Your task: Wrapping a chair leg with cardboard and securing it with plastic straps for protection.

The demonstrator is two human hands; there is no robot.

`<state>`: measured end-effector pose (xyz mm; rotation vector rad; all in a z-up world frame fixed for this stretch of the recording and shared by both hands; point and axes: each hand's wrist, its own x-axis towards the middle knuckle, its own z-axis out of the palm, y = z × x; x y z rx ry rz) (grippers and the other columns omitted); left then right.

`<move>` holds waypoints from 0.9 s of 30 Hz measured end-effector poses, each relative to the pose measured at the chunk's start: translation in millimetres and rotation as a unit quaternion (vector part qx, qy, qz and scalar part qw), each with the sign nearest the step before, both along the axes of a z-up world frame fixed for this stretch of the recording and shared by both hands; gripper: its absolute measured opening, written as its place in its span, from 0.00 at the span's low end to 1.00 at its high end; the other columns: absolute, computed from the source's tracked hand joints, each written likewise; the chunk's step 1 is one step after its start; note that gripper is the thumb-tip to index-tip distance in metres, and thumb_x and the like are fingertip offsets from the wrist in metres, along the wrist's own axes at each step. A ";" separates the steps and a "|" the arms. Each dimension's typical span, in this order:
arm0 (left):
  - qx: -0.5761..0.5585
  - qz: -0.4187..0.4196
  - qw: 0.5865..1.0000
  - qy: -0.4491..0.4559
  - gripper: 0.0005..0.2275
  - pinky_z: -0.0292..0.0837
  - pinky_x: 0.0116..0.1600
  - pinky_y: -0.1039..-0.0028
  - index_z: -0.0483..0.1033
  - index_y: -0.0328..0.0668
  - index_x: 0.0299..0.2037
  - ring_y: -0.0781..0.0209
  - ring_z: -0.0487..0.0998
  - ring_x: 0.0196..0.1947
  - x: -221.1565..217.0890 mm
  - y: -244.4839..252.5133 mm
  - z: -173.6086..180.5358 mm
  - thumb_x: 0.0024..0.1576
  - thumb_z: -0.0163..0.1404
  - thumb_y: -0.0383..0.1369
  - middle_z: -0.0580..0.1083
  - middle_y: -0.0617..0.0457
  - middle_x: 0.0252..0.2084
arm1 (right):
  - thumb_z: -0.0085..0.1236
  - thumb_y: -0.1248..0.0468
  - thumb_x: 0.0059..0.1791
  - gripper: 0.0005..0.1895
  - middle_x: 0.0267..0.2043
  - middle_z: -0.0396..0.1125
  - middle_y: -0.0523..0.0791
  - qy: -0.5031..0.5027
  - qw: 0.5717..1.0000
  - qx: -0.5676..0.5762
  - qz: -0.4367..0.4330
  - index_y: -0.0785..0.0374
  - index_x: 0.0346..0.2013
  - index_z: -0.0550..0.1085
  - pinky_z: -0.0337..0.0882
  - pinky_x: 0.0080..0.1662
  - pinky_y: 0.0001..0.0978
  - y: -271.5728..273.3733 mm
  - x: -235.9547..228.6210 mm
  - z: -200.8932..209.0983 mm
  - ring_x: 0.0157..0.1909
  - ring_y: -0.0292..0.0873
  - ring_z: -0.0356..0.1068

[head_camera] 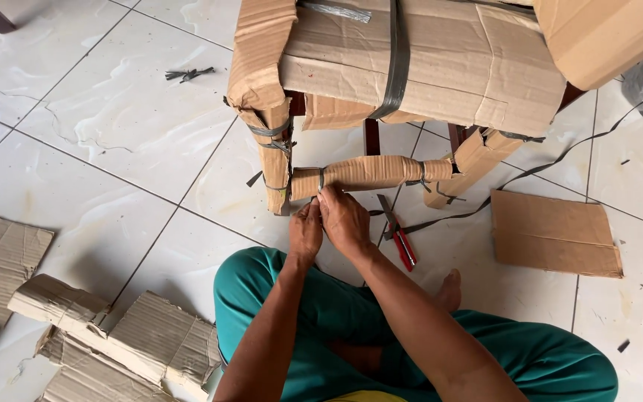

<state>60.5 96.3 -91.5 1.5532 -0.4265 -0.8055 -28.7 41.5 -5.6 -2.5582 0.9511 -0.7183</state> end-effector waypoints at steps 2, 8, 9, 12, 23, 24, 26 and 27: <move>0.069 -0.009 0.995 -0.073 0.22 0.73 0.40 0.52 0.84 0.42 0.37 0.43 0.81 0.38 -0.7 -0.3 -2.1 0.67 0.43 0.50 0.79 0.39 0.30 | 0.47 0.58 0.58 0.05 0.36 0.71 0.50 0.005 1.000 -0.029 0.002 0.54 0.43 0.69 0.75 0.33 0.50 3.6 -2.8 -5.5 0.36 0.56 0.75; 0.102 -0.083 0.849 -0.511 0.06 0.77 0.31 0.55 0.74 0.44 0.38 0.42 0.82 0.32 4.0 10.3 0.0 0.62 0.44 0.33 0.78 0.45 0.31 | 0.52 0.59 0.55 0.09 0.40 0.67 0.45 0.009 1.000 -0.006 -0.006 0.52 0.50 0.69 0.75 0.34 0.49 12.4 -13.0 -38.1 0.38 0.56 0.75; 0.103 -0.083 0.849 -0.511 0.06 0.77 0.31 0.55 0.74 0.44 0.38 0.42 0.82 0.32 -1.0 12.7 15.9 0.62 0.44 0.33 0.78 0.45 0.31 | 0.52 0.59 0.55 0.09 0.40 0.67 0.45 0.010 1.000 -0.005 -0.005 0.52 0.50 0.69 0.75 0.34 0.49 18.3 -13.8 -32.5 0.38 0.56 0.75; 0.089 -0.020 0.985 -0.148 0.22 0.71 0.42 0.50 0.82 0.45 0.37 0.33 0.78 0.45 -7.1 8.4 46.9 0.63 0.41 0.51 0.80 0.40 0.35 | 0.50 0.65 0.54 0.15 0.41 0.70 0.51 -0.002 0.999 0.048 0.008 0.59 0.55 0.69 0.75 0.37 0.55 29.3 -12.3 -5.6 0.41 0.61 0.75; 0.004 0.021 0.994 0.103 0.17 0.73 0.40 0.72 0.74 0.32 0.31 0.60 0.73 0.28 -12.3 -10.2 76.6 0.67 0.37 0.35 0.72 0.48 0.29 | 0.51 0.63 0.51 0.08 0.19 0.61 0.41 0.040 0.994 0.089 0.039 0.53 0.26 0.69 0.63 0.28 0.40 28.2 -30.1 -64.2 0.22 0.51 0.66; 0.004 0.019 0.995 0.103 0.17 0.73 0.40 0.72 0.74 0.32 0.31 0.60 0.73 0.28 -11.6 -11.2 53.3 0.67 0.37 0.35 0.72 0.48 0.29 | 0.51 0.63 0.51 0.08 0.19 0.61 0.41 0.039 0.995 0.089 0.037 0.53 0.26 0.69 0.63 0.28 0.40 27.4 -31.3 -69.3 0.22 0.51 0.66; 0.091 -0.081 0.891 -0.437 0.10 0.78 0.39 0.62 0.73 0.54 0.37 0.55 0.81 0.35 -8.8 -12.6 8.3 0.67 0.39 0.40 0.75 0.62 0.29 | 0.55 0.62 0.48 0.09 0.18 0.63 0.40 0.048 0.995 0.085 0.018 0.52 0.24 0.68 0.66 0.29 0.36 26.2 -32.0 -78.3 0.22 0.46 0.67; 0.090 -0.081 0.891 -0.438 0.10 0.78 0.39 0.62 0.73 0.54 0.37 0.55 0.81 0.35 -10.2 -9.1 17.1 0.67 0.39 0.40 0.75 0.62 0.29 | 0.55 0.62 0.48 0.09 0.18 0.63 0.40 0.047 0.995 0.084 0.017 0.52 0.24 0.68 0.66 0.29 0.36 30.0 -32.6 -63.6 0.22 0.46 0.67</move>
